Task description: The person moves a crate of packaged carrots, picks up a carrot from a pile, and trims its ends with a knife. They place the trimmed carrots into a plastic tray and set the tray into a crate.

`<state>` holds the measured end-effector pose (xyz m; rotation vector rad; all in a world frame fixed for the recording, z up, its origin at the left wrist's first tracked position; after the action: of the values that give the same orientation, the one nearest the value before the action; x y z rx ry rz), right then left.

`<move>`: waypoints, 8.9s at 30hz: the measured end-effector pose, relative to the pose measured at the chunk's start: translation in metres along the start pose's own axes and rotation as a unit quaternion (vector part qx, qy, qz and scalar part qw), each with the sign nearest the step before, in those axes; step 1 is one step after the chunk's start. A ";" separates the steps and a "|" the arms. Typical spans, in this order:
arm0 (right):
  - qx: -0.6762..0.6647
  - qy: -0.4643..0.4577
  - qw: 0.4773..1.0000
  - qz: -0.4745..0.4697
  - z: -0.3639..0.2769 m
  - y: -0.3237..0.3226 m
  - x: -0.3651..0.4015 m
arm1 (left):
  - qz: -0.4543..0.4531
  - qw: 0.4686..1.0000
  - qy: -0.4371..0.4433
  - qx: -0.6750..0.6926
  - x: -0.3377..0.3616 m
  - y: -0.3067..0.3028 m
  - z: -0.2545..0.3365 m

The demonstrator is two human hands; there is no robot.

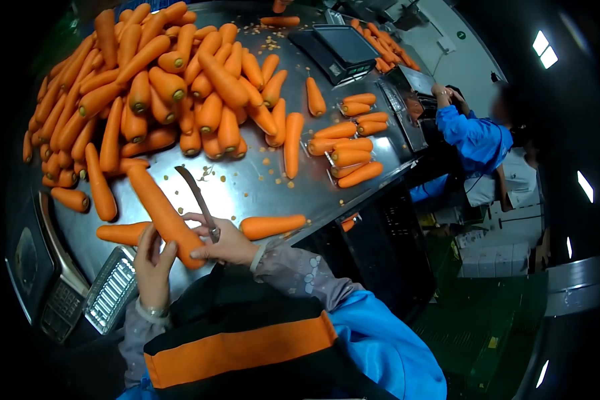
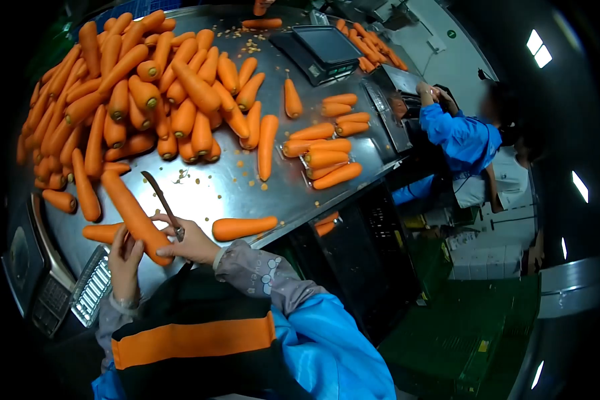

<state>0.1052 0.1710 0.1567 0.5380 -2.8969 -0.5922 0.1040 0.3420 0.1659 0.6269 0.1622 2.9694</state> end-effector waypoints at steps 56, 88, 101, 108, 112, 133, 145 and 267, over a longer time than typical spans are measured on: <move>0.678 0.011 0.735 0.004 -0.078 -0.155 0.025 | -0.044 0.709 0.354 -0.609 -0.093 0.095 -0.082; 0.612 -0.183 0.769 0.040 0.004 -0.102 -0.001 | 0.083 0.952 0.013 -0.296 -0.087 0.023 -0.095; 0.551 0.019 0.770 0.320 0.024 -0.210 0.069 | 0.077 0.927 -0.159 -0.330 -0.140 0.065 -0.086; 0.525 0.015 0.759 0.384 0.031 -0.206 0.070 | 0.042 0.957 -0.148 -0.246 -0.143 0.061 -0.091; 0.495 -0.024 0.774 0.395 0.020 -0.217 0.089 | 0.009 0.960 -0.159 -0.232 -0.117 0.079 -0.073; 0.595 -0.079 0.750 0.278 -0.045 -0.282 0.090 | -0.078 0.923 -0.356 -0.121 -0.077 0.168 -0.092; 0.574 -0.018 0.756 0.315 -0.093 -0.306 0.123 | -0.107 0.888 -0.448 -0.023 -0.113 0.273 -0.104; -0.032 -0.014 0.996 -0.085 -0.019 0.023 -0.034 | 0.014 0.996 -0.008 -0.093 0.092 -0.130 -0.005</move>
<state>0.1333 0.1967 0.1809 0.7791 -2.8648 -0.7184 0.0283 0.4815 0.1813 0.6347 -0.1226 2.9574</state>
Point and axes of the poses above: each hand's wrist, its own x-axis away from the middle knuckle, its own y-axis out of the palm, z = x × y, the point moved 4 cm from there along -x, towards the middle knuckle, and after that the axes turned 15 degrees about -y, right-handed, at the moved point
